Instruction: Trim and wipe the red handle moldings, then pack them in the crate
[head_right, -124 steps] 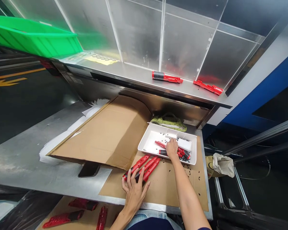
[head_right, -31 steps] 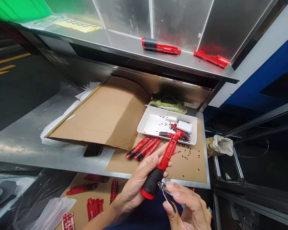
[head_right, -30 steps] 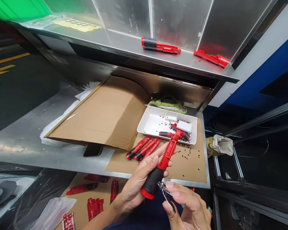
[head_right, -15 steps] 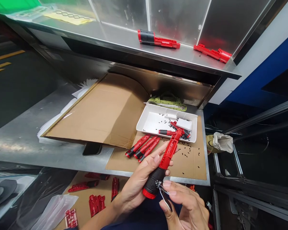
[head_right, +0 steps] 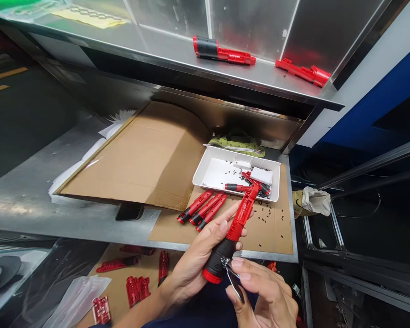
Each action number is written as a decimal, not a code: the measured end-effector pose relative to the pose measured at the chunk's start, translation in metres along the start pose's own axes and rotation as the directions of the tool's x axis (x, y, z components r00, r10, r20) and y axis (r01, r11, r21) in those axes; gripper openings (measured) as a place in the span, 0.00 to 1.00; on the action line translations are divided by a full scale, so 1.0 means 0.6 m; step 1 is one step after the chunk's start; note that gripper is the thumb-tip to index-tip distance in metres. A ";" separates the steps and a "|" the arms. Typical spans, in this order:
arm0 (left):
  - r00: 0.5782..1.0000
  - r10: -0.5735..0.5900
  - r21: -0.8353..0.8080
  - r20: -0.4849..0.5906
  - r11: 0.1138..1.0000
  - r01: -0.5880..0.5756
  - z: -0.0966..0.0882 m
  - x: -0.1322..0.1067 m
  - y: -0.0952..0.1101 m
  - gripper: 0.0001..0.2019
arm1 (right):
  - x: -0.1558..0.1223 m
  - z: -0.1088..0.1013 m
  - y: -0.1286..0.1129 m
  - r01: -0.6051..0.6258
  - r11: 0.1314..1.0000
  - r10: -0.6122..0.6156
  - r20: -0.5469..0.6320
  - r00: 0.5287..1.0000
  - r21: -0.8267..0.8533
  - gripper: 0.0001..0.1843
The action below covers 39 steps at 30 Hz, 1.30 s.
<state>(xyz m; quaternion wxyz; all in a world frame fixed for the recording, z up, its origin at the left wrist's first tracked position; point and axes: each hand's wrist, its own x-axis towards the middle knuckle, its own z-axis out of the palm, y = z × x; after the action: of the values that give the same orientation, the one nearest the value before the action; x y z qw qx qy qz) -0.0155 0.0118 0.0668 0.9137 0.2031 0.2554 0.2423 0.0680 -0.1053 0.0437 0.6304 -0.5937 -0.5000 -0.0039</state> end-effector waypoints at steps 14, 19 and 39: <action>1.000 -0.014 0.002 -0.026 1.000 0.014 0.006 0.002 0.002 0.37 | -0.008 -0.007 0.007 0.023 1.000 -0.023 0.028 0.999 -0.009 0.13; 0.999 -0.011 -0.015 -0.030 1.000 0.011 0.007 0.003 0.002 0.39 | -0.007 -0.007 0.008 0.012 1.000 -0.012 0.022 1.000 -0.009 0.13; 0.998 -0.060 0.018 -0.021 0.998 0.061 0.002 0.007 -0.001 0.39 | 0.000 -0.013 0.012 0.051 0.999 -0.051 0.032 0.998 0.004 0.16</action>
<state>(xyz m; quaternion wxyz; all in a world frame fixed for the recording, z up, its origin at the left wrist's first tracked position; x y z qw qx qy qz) -0.0116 0.0135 0.0657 0.9160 0.2011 0.2732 0.2143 0.0771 -0.1088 0.0398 0.6229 -0.5797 -0.5252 -0.0098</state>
